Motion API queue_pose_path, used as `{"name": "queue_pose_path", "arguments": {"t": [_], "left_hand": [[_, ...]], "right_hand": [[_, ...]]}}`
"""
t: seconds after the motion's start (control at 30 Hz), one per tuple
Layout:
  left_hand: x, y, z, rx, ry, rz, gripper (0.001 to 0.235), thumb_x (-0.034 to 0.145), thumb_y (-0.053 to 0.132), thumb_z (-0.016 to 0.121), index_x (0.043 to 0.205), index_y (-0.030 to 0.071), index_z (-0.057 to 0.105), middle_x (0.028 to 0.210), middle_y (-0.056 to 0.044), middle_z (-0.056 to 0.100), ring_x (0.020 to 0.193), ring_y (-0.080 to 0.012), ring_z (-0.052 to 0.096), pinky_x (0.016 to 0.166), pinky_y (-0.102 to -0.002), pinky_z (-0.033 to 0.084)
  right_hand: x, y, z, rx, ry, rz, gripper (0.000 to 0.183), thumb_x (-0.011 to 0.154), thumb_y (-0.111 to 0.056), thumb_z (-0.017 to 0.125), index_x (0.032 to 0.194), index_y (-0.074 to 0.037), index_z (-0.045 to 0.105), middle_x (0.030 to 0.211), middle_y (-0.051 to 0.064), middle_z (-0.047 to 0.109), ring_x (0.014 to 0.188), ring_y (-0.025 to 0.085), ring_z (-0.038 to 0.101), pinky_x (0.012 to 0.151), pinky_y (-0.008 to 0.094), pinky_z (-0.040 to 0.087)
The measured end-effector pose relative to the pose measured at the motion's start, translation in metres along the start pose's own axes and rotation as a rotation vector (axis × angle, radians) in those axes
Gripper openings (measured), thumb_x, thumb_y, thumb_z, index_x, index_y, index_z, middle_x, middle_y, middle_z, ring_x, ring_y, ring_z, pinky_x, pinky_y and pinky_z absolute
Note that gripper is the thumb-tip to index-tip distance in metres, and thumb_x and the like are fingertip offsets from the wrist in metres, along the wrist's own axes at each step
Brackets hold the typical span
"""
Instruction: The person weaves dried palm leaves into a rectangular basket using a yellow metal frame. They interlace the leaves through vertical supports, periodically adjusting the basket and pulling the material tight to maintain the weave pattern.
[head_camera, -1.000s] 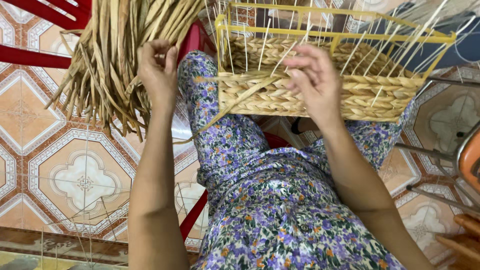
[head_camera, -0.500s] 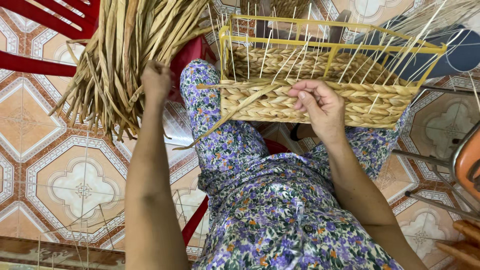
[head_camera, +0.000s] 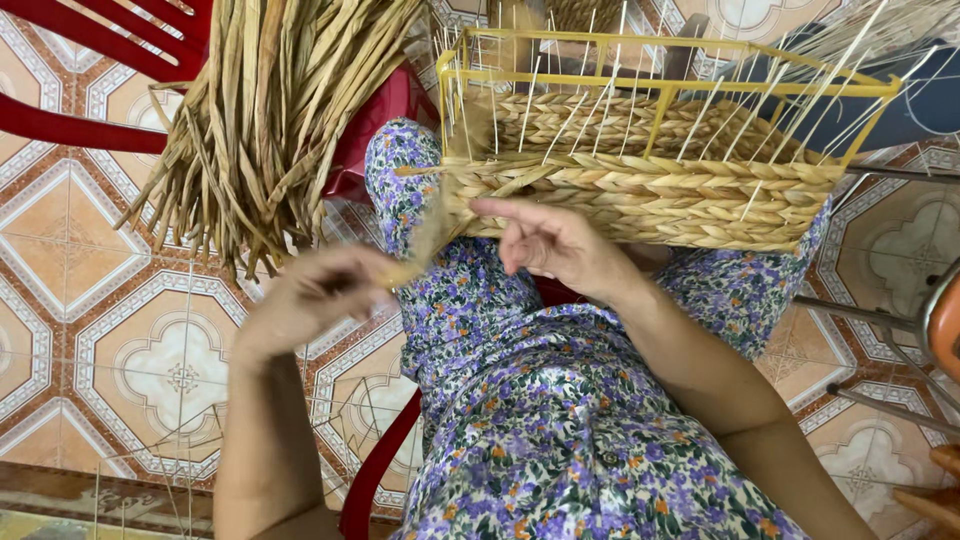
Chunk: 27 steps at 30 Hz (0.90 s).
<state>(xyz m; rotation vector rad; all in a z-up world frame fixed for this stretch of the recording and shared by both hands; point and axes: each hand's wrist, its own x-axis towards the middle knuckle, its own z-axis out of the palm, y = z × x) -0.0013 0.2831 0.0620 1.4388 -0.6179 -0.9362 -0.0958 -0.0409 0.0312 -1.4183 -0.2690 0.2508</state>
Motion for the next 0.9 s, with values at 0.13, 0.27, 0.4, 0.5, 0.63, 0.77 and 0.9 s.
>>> {"name": "queue_pose_path", "arguments": {"t": [0.13,0.27,0.4,0.5,0.63,0.77,0.9], "left_hand": [[0.009,0.000,0.045,0.365,-0.192,-0.233,0.027,0.090,0.021,0.074,0.115,0.014,0.076,0.093,-0.005,0.079,0.079,-0.0173,0.071,0.072,-0.030,0.057],[0.020,0.011,0.044,1.032,-0.031,0.562,0.039,0.090,0.032,0.072,0.127,0.019,0.070,0.127,-0.006,0.075,0.117,-0.0335,0.066,0.094,-0.035,0.051],[0.045,0.018,0.042,0.216,0.311,0.011,0.039,0.102,0.022,0.061,0.138,0.007,0.062,0.129,-0.015,0.072,0.117,-0.0219,0.072,0.099,-0.033,0.060],[0.085,0.017,0.060,0.254,0.398,0.249,0.040,0.105,0.019,0.063,0.141,0.002,0.057,0.130,-0.017,0.071,0.116,-0.0228,0.072,0.100,-0.034,0.060],[0.125,0.019,0.082,0.316,0.376,0.364,0.021,0.107,0.015,0.064,0.125,0.004,0.067,0.108,-0.010,0.074,0.093,-0.0172,0.075,0.081,-0.030,0.066],[0.119,0.040,0.054,0.423,0.486,0.339,0.023,0.112,0.015,0.053,0.128,0.007,0.067,0.098,-0.005,0.063,0.073,-0.0123,0.064,0.062,-0.027,0.057],[0.105,0.047,0.024,1.138,0.697,0.505,0.032,0.109,0.023,0.063,0.133,0.001,0.064,0.093,-0.009,0.054,0.075,-0.0194,0.059,0.061,-0.032,0.053]], "right_hand": [[0.001,0.007,0.004,0.108,0.047,0.061,0.045,0.103,-0.040,0.062,0.133,-0.007,0.064,0.089,-0.001,0.065,0.074,0.003,0.057,0.064,0.016,0.047],[-0.001,0.023,0.008,0.039,0.228,0.146,0.025,0.104,-0.028,0.065,0.111,-0.005,0.071,0.092,0.000,0.069,0.069,0.004,0.056,0.057,0.017,0.045],[0.001,0.033,0.016,-0.196,0.170,0.127,0.016,0.102,-0.020,0.064,0.106,-0.008,0.074,0.089,-0.002,0.072,0.067,0.005,0.061,0.057,0.021,0.054],[0.004,0.032,0.027,-0.259,0.178,0.184,0.017,0.102,-0.019,0.065,0.107,-0.005,0.074,0.084,0.002,0.072,0.071,0.008,0.064,0.062,0.026,0.055],[-0.002,0.024,0.026,-0.471,0.129,0.116,0.023,0.102,-0.021,0.064,0.112,-0.002,0.071,0.090,0.005,0.073,0.077,0.011,0.070,0.071,0.028,0.059],[-0.019,0.007,-0.015,-0.401,0.401,0.095,0.021,0.103,-0.014,0.061,0.120,-0.005,0.069,0.103,0.006,0.075,0.084,0.009,0.072,0.065,0.022,0.062],[-0.024,0.007,-0.048,-0.474,0.670,-0.077,0.015,0.108,-0.003,0.064,0.122,-0.006,0.069,0.099,0.009,0.074,0.081,0.010,0.071,0.063,0.020,0.061]]}}
